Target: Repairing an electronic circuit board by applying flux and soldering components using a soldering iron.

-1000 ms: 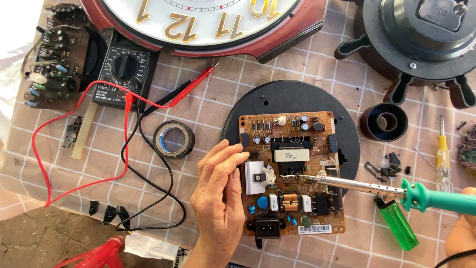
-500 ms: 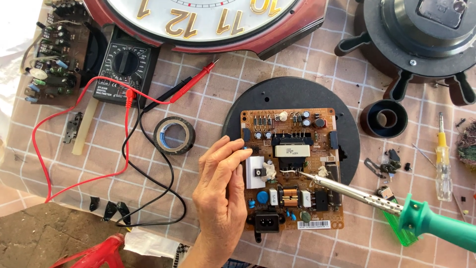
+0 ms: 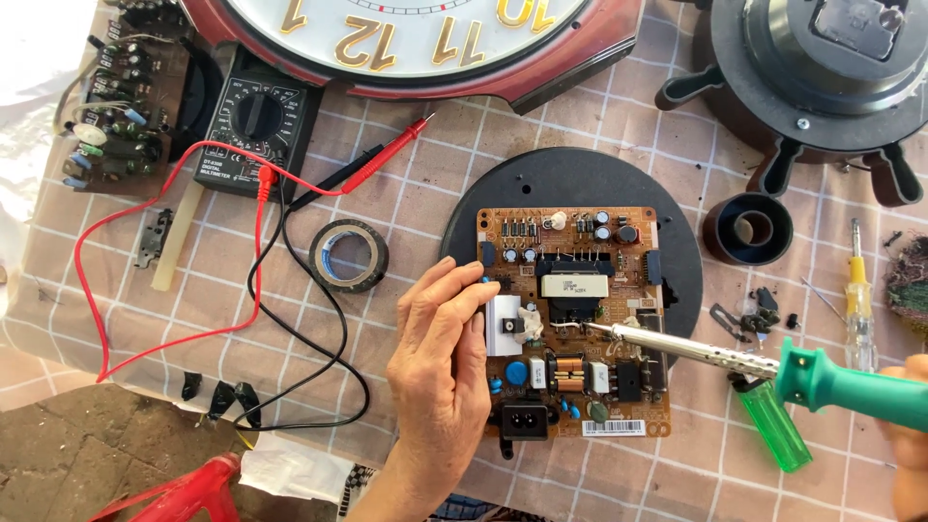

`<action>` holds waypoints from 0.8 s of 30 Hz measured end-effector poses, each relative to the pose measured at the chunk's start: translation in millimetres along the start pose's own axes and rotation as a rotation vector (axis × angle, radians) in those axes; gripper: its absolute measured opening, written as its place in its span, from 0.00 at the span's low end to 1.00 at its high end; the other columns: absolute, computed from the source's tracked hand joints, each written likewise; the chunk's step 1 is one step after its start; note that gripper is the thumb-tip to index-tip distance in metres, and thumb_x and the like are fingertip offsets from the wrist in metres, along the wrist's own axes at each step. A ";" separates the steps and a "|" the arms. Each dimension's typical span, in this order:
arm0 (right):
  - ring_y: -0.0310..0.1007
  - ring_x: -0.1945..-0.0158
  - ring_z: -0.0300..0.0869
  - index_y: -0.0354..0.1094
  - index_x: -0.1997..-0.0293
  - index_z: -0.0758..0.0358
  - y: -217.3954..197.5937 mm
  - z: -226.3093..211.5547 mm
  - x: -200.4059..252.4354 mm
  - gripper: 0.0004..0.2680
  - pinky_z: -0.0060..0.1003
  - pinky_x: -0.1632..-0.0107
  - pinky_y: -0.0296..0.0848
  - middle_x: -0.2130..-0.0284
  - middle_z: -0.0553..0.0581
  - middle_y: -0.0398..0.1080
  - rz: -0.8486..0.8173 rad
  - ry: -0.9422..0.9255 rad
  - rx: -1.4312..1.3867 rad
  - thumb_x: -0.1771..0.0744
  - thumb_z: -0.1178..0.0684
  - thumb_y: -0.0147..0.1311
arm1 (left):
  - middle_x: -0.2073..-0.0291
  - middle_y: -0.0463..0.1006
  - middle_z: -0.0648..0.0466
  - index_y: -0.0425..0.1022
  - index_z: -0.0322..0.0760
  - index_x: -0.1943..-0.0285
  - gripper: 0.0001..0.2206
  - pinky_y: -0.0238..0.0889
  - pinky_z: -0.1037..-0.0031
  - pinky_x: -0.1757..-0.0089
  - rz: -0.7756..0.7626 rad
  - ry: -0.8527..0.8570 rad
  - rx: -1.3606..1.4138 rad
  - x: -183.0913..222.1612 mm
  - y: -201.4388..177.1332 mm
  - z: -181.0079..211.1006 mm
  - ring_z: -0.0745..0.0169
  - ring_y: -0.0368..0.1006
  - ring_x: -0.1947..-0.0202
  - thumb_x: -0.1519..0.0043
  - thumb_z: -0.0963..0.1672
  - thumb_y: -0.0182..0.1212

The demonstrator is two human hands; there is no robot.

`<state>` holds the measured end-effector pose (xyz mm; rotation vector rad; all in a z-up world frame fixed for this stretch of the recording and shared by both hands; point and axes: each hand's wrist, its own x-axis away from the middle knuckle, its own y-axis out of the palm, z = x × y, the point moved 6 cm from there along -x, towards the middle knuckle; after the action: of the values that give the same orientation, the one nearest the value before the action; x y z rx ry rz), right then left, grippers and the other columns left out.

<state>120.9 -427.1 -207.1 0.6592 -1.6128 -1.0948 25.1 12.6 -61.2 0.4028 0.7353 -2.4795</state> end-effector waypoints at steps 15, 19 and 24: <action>0.47 0.73 0.41 0.50 0.45 0.78 71.1 44.6 3.4 0.20 0.27 0.74 0.44 0.62 0.64 0.51 0.950 -1.063 1.440 0.34 0.45 0.37 | 0.57 0.69 0.49 0.68 0.32 0.58 0.09 0.57 0.68 0.49 0.011 0.011 0.014 2.1 -0.9 -1.6 0.51 0.62 0.50 0.41 0.38 0.41; 0.52 0.71 0.43 0.51 0.46 0.79 91.0 55.5 -3.3 0.17 0.28 0.71 0.53 0.51 0.67 0.53 0.915 -1.134 1.442 0.33 0.50 0.36 | 0.57 0.69 0.49 0.68 0.32 0.58 0.09 0.57 0.68 0.48 0.009 0.004 0.023 1.9 -1.1 -1.1 0.51 0.62 0.50 0.41 0.37 0.41; 0.52 0.70 0.38 0.52 0.45 0.75 117.9 65.3 -13.4 0.16 0.22 0.60 0.53 0.58 0.60 0.54 0.922 -1.079 1.398 0.32 0.49 0.37 | 0.57 0.69 0.49 0.68 0.32 0.58 0.09 0.57 0.68 0.49 0.012 0.010 0.023 2.0 -0.9 -1.3 0.51 0.62 0.50 0.41 0.37 0.41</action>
<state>75.6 -343.3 -110.9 -0.0472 -3.0807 0.7059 23.1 13.2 -62.7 0.4266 0.7072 -2.4783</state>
